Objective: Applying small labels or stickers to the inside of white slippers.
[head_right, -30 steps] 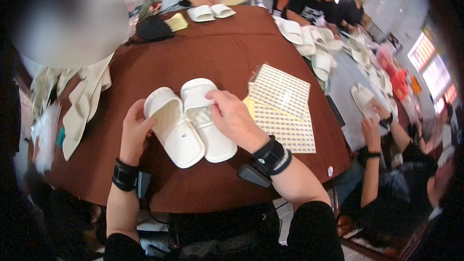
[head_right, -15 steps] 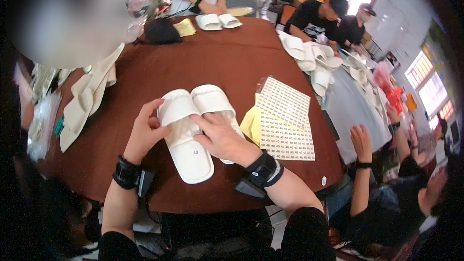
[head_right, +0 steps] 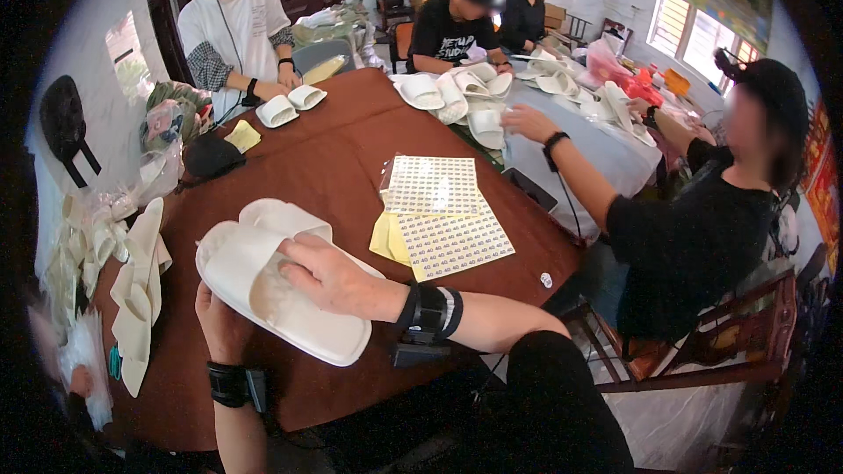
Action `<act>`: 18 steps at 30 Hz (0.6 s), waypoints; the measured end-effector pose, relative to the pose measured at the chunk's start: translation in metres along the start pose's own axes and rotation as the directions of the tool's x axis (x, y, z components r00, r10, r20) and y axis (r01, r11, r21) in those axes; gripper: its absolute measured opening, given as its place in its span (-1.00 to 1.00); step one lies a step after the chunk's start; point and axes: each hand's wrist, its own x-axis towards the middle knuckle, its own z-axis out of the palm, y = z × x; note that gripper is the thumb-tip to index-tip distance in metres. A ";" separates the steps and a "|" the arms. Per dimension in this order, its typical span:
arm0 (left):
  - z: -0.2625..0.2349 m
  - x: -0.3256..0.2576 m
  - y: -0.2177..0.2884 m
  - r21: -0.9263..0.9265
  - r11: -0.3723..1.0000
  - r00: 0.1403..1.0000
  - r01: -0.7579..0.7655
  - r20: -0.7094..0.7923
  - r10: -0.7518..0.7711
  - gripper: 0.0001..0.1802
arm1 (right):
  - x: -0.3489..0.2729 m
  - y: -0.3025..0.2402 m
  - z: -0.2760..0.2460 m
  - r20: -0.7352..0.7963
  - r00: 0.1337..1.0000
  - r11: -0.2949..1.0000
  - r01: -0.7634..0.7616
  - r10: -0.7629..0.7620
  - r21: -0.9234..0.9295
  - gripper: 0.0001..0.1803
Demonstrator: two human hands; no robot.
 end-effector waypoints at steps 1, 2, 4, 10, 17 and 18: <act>0.002 -0.001 -0.001 -0.018 1.000 1.000 -0.004 0.025 0.005 -0.77 | 0.000 -0.003 -0.002 0.058 0.998 1.000 -0.018 0.017 0.015 -0.72; 0.004 -0.002 -0.001 -0.036 0.999 0.999 -0.008 0.051 0.010 -0.78 | -0.001 -0.004 -0.006 0.054 0.998 1.000 -0.020 0.019 0.008 -0.72; -0.026 0.010 -0.005 0.047 0.999 0.996 0.004 0.087 -0.008 -0.77 | 0.002 -0.003 -0.013 0.073 0.996 0.998 -0.044 0.047 -0.044 -0.74; -0.034 0.008 0.003 0.284 0.957 0.997 0.061 0.034 -0.073 -0.74 | 0.067 0.059 -0.081 -0.139 0.989 0.939 -0.089 0.045 -0.333 -0.78; -0.032 0.010 0.002 0.276 0.957 0.994 0.087 0.034 -0.100 -0.73 | 0.119 0.095 -0.239 -0.295 0.871 0.715 -0.490 0.392 -0.498 -0.52; -0.025 0.010 0.000 0.271 0.959 0.993 0.087 0.059 -0.106 -0.73 | 0.104 0.108 -0.252 -0.284 0.872 0.675 -0.488 0.398 -0.553 -0.55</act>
